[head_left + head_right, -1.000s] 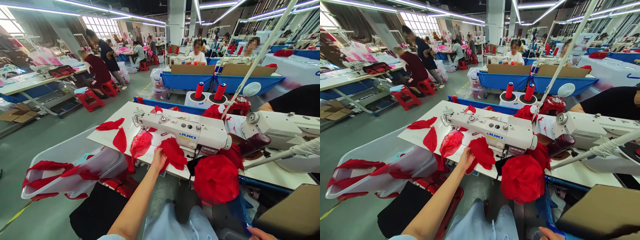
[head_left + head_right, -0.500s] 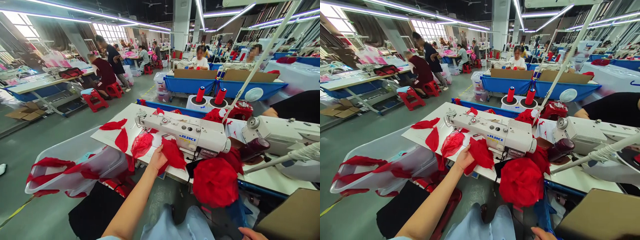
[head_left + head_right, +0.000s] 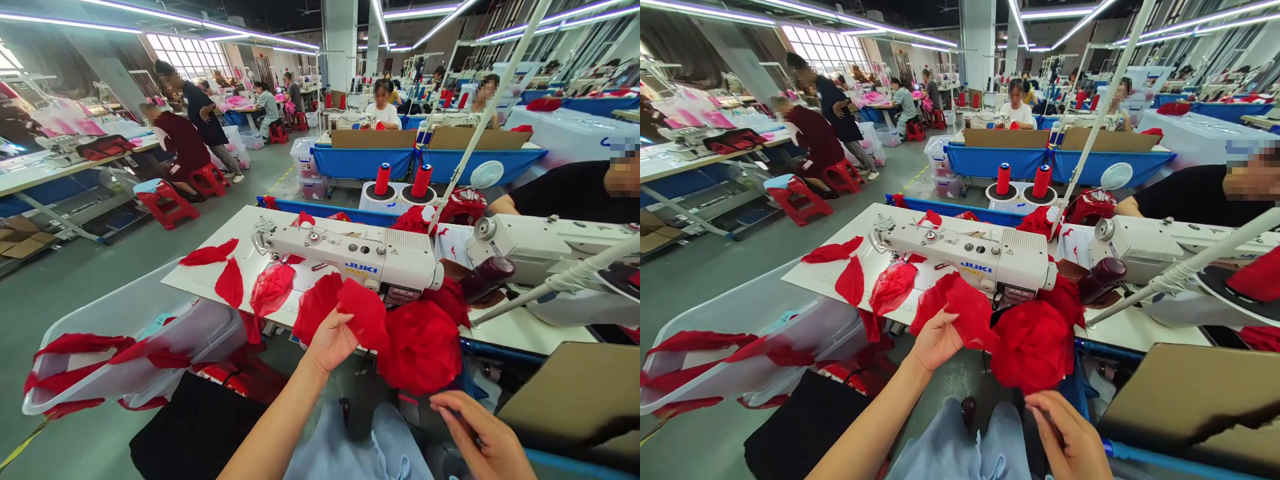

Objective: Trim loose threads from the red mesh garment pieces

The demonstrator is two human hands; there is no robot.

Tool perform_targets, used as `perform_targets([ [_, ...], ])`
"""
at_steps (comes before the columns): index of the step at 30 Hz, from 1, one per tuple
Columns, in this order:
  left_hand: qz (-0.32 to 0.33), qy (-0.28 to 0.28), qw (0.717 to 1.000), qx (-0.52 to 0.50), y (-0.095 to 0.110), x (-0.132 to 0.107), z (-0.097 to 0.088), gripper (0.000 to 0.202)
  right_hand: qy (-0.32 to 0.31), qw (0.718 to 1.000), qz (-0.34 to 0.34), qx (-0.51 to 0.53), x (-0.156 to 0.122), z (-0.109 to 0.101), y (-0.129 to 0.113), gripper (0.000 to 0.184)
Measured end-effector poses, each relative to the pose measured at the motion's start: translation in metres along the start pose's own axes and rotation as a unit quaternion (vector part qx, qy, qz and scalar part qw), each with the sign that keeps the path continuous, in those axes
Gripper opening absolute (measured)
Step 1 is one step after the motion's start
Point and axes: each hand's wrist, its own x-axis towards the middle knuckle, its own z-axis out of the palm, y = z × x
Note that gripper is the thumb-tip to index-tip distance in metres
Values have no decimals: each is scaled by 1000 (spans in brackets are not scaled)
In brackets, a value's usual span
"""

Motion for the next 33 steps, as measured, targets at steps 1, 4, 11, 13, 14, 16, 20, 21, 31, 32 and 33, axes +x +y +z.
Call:
perform_targets([
  [1,-6,-23,1000,16,-7,-6,10,45,23,1000,-8,-6,8,3,-5,18],
  [4,-28,-78,995,64,-26,-23,36,47,116,993,2,-16,29,16,-20,16],
  [11,13,-104,981,163,-46,-52,64,27,123,989,80,36,50,38,-26,18],
  [13,23,-73,983,170,-46,-52,61,19,118,986,85,82,51,35,-29,22],
  [14,28,-52,984,167,-45,-51,60,21,116,982,98,114,52,32,-31,24],
  [16,40,-4,988,151,-42,-49,57,24,117,965,145,186,55,25,-35,30],
  [20,29,51,988,141,-35,-46,56,27,120,937,193,263,65,16,-38,40],
  [21,15,48,988,143,-34,-46,56,28,123,936,192,268,67,15,-38,40],
  [31,-6,1,995,103,-28,-52,59,32,112,942,192,252,69,17,-30,41],
  [32,-11,3,995,95,-26,-52,61,31,109,943,191,249,69,17,-29,41],
  [33,-13,3,996,90,-24,-52,62,30,114,944,190,245,68,18,-27,40],
])
